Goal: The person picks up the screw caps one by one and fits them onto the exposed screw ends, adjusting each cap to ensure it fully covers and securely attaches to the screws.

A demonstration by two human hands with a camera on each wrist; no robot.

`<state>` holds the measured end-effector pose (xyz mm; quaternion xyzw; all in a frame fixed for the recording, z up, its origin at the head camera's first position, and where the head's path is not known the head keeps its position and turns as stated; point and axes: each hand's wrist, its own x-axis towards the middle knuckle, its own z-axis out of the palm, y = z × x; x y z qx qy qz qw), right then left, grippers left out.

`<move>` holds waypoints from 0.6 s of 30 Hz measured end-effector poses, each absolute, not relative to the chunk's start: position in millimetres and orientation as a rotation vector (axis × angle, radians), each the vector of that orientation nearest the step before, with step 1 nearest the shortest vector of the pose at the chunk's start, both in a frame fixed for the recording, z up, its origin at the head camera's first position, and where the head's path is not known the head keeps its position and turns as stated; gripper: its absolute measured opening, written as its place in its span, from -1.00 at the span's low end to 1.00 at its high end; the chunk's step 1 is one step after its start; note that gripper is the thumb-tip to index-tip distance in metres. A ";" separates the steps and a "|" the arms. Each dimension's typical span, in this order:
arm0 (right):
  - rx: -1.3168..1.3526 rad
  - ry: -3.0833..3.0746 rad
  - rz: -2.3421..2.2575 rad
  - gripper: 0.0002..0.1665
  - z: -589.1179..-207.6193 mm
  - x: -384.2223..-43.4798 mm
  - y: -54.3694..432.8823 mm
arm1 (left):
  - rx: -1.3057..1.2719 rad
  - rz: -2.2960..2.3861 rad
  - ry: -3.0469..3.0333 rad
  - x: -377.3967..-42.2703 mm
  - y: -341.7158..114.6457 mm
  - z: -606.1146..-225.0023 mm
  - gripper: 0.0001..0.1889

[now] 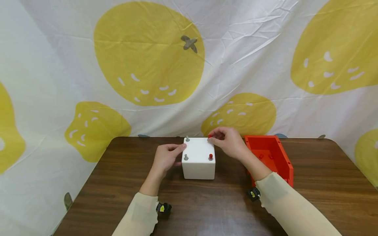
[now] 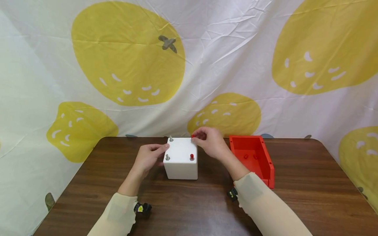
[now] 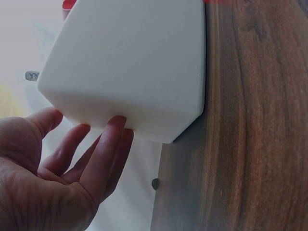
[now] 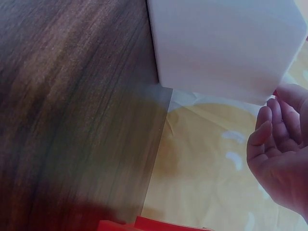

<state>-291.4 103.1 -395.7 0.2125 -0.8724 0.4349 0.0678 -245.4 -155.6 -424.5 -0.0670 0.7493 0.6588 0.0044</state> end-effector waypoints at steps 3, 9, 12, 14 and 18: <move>0.621 -2.644 1.307 -0.80 -395.7 -290.7 102.9 | -0.209 2.061 2.352 -245.9 -155.9 -425.2 -0.61; 0.594 -2.657 1.307 -0.79 -396.8 -290.9 102.9 | -0.208 2.048 2.361 -245.2 -156.4 -424.7 -0.60; 0.585 -2.654 1.306 -0.79 -397.5 -291.1 102.2 | -0.209 2.044 2.364 -245.4 -156.7 -425.4 -0.59; 0.576 -2.655 1.305 -0.79 -397.6 -291.0 101.9 | -0.210 2.044 2.365 -245.7 -156.6 -425.7 -0.59; 0.559 -2.655 1.304 -0.79 -398.1 -291.0 101.2 | -0.213 2.043 2.364 -245.6 -156.3 -425.4 -0.60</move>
